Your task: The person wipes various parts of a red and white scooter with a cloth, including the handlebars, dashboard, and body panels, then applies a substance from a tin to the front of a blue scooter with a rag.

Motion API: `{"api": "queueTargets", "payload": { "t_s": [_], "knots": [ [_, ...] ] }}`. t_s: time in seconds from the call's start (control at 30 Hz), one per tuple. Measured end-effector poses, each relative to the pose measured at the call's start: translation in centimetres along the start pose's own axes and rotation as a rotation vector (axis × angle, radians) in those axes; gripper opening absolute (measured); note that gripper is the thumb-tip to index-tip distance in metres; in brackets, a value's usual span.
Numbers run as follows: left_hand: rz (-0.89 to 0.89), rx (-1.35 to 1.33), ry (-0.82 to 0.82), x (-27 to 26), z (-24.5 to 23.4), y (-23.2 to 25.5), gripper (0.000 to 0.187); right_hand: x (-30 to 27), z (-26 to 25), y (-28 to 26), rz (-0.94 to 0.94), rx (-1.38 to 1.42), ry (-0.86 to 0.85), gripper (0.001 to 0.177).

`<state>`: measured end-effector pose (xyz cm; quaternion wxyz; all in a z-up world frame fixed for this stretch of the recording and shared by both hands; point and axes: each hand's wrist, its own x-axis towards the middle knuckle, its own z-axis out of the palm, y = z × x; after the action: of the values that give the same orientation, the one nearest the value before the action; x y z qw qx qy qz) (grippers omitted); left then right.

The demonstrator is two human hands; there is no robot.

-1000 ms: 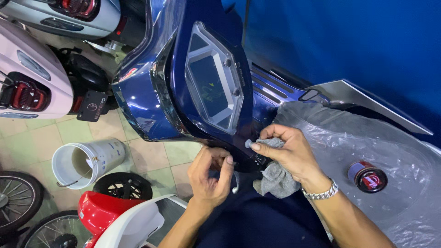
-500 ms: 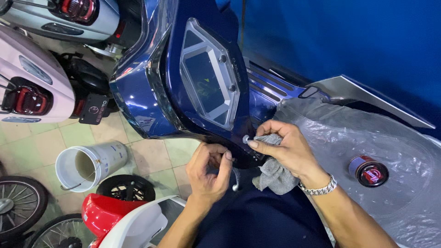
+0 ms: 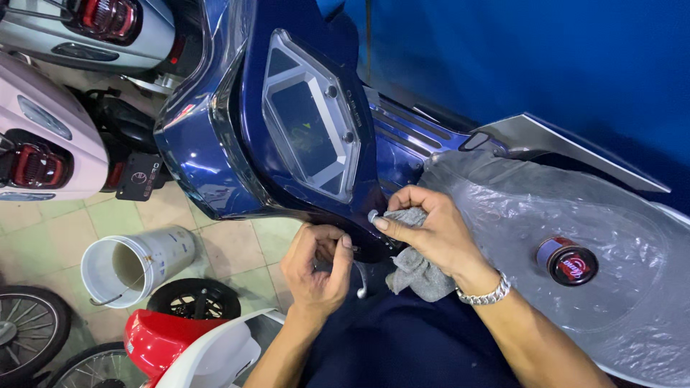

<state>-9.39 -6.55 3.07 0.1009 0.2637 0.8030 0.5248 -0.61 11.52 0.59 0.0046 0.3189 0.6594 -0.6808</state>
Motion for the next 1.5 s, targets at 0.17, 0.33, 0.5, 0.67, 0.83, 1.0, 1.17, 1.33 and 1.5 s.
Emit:
{"api": "queueTargets", "payload": {
  "t_s": [0.17,0.33,0.5,0.67,0.83,1.0,1.17,1.33,1.5],
  "knots": [
    [-0.004,-0.018,-0.001,0.1,0.0,0.1,0.006,0.0,-0.3,-0.3,0.062,0.129,-0.056,0.025],
    [-0.009,0.014,0.026,0.1,0.2,0.1,0.007,-0.1,0.3,-0.8,0.158,0.179,-0.009,0.024],
    [0.004,0.031,0.013,0.1,0.1,-0.1,0.007,-0.2,0.3,-0.1,0.095,0.129,-0.007,0.023],
    [0.044,0.031,0.005,0.3,0.0,-0.1,0.007,0.3,-0.6,0.8,0.143,0.262,-0.075,0.023],
    [0.030,0.042,0.014,0.0,0.1,-0.1,0.008,1.1,-0.6,0.2,0.160,0.157,-0.068,0.022],
    [0.029,0.034,-0.017,0.2,-0.1,-0.2,0.007,2.0,-1.6,-0.1,0.033,0.047,-0.168,0.025],
    [0.054,0.019,-0.038,0.5,-0.5,0.0,0.006,3.2,-3.3,-0.8,-0.115,-0.100,-0.309,0.027],
    [0.048,0.030,-0.029,0.5,-0.5,0.2,0.006,3.4,-3.3,-1.9,0.037,-0.182,-0.290,0.030],
    [0.037,-0.004,-0.009,0.4,-0.2,0.1,0.007,4.4,-3.5,-2.2,-0.054,-0.306,-0.326,0.033]
  ]
}}
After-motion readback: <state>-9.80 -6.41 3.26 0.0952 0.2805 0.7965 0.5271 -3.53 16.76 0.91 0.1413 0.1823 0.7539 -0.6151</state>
